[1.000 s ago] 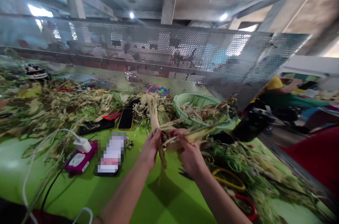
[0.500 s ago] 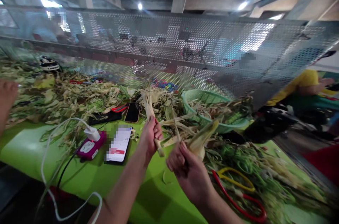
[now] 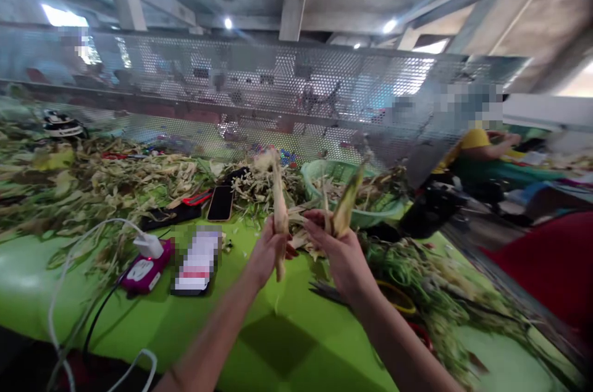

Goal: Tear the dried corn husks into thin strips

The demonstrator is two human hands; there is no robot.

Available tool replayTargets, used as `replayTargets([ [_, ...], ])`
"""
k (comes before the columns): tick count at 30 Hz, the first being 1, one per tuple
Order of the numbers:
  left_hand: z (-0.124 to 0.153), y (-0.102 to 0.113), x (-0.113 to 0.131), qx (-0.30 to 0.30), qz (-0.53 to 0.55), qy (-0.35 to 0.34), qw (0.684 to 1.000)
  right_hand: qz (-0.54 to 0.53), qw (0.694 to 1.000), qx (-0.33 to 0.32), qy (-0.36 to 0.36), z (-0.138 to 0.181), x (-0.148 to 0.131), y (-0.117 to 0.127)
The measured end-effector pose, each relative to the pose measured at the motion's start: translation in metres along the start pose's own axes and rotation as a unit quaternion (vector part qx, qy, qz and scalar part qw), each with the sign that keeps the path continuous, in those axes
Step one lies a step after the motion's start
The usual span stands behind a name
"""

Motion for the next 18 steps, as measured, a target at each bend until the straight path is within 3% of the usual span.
replayTargets([
  [3, 0.003, -0.009, -0.013, -0.035, -0.055, 0.001, 0.998, 0.004, 1.0, 0.025, 0.001, -0.013, 0.017, 0.001],
  [8, 0.007, -0.016, -0.012, -0.069, -0.104, -0.032, 0.992, -0.031, 0.997, 0.069, 0.021, -0.016, 0.035, 0.016],
  [18, 0.007, -0.011, -0.039, -0.118, -0.108, 0.089, 0.983, -0.19, 0.977, 0.1, 0.023, -0.018, 0.027, 0.042],
])
Point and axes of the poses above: each hand's wrist, its own z-axis away from the middle knuckle, its own y-axis out of the back of the hand, x = y × z, the point moved 7 cm from there along -z, towards the middle knuckle, and after that the axes turned 2 degrees about -y, right-handed, at the moved point
